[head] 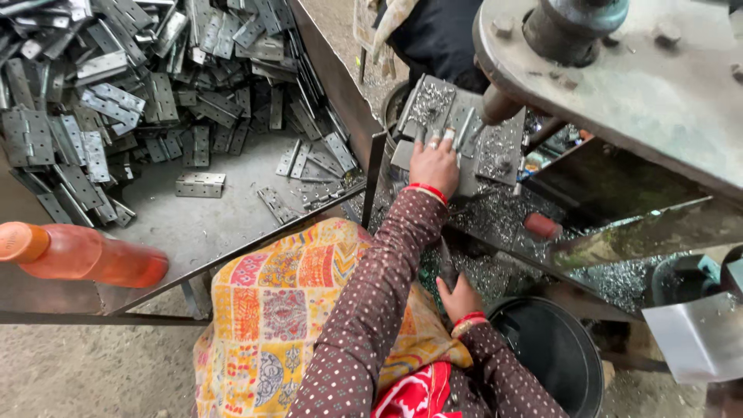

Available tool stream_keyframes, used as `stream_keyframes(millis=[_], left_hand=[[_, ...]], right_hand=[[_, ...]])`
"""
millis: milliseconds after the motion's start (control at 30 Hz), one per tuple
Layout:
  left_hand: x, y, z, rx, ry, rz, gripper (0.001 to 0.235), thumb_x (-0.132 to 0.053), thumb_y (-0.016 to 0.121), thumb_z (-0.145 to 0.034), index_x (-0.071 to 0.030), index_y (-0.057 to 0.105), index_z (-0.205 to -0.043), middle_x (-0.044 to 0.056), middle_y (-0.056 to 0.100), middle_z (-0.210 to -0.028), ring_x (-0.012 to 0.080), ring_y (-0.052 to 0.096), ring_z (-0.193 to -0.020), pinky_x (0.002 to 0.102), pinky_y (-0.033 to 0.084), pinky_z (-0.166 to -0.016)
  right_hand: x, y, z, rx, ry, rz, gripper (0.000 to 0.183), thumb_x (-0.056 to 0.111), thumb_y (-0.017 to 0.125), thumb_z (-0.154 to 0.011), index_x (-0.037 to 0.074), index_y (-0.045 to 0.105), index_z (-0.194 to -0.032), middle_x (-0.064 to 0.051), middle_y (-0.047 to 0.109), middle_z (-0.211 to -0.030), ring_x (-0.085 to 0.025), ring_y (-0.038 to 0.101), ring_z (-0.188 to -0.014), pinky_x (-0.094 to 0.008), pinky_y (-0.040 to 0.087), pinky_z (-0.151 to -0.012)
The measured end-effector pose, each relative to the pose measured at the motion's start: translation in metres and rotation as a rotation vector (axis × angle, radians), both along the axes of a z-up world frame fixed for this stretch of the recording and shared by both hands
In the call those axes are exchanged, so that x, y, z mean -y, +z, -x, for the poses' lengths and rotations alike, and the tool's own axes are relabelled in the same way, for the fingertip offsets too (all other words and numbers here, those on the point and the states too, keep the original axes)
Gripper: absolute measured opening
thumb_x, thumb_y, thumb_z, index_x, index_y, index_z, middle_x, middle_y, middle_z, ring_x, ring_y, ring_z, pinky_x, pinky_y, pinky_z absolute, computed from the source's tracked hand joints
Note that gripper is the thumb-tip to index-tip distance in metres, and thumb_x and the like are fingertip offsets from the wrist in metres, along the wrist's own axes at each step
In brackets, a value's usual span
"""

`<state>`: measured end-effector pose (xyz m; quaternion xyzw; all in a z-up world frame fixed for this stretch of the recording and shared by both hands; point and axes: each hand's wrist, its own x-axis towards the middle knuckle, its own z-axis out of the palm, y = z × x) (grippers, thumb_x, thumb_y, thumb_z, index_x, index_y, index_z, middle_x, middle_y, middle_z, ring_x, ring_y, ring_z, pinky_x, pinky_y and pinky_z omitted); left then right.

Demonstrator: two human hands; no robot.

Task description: The person picks up metal hinge pieces from a bin and places them one by one into a drilling machine to drill holes into the metal plates.

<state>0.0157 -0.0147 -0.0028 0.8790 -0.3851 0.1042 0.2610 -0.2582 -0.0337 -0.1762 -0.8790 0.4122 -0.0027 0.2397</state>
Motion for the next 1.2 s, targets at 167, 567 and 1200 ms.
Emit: stream_keyframes(millis=[167, 567, 1200], left_hand=[[-0.006, 0.002, 0.003, 0.088, 0.009, -0.009, 0.023, -0.017, 0.056, -0.090, -0.010, 0.078, -0.091, 0.007, 0.068, -0.125, 0.0261, 0.062, -0.122, 0.058, 0.032, -0.120], [0.017, 0.005, -0.015, 0.009, 0.005, -0.046, 0.026, -0.017, 0.055, -0.090, -0.010, 0.080, -0.090, 0.009, 0.066, -0.135, 0.0281, 0.059, -0.127, 0.056, 0.037, -0.112], [0.011, 0.016, -0.016, -0.040, -0.001, -0.174, 0.030, -0.020, 0.050, -0.099, -0.011, 0.079, -0.104, 0.007, 0.061, -0.143, 0.0259, 0.053, -0.139, 0.053, 0.030, -0.121]], right_hand=[[0.035, 0.038, -0.009, -0.128, 0.110, -0.052, 0.060, 0.061, 0.071, -0.082, 0.007, 0.067, -0.107, -0.026, 0.073, -0.093, -0.048, 0.071, -0.091, -0.056, 0.056, -0.079], [0.012, 0.038, -0.005, -0.029, 0.067, -0.030, 0.058, 0.058, 0.068, -0.087, 0.003, 0.067, -0.106, -0.026, 0.074, -0.090, -0.048, 0.071, -0.089, -0.055, 0.056, -0.080], [-0.007, 0.004, -0.012, -0.017, 0.034, 0.090, 0.055, 0.057, 0.064, -0.090, 0.005, 0.063, -0.107, -0.026, 0.073, -0.089, -0.048, 0.071, -0.086, -0.057, 0.055, -0.075]])
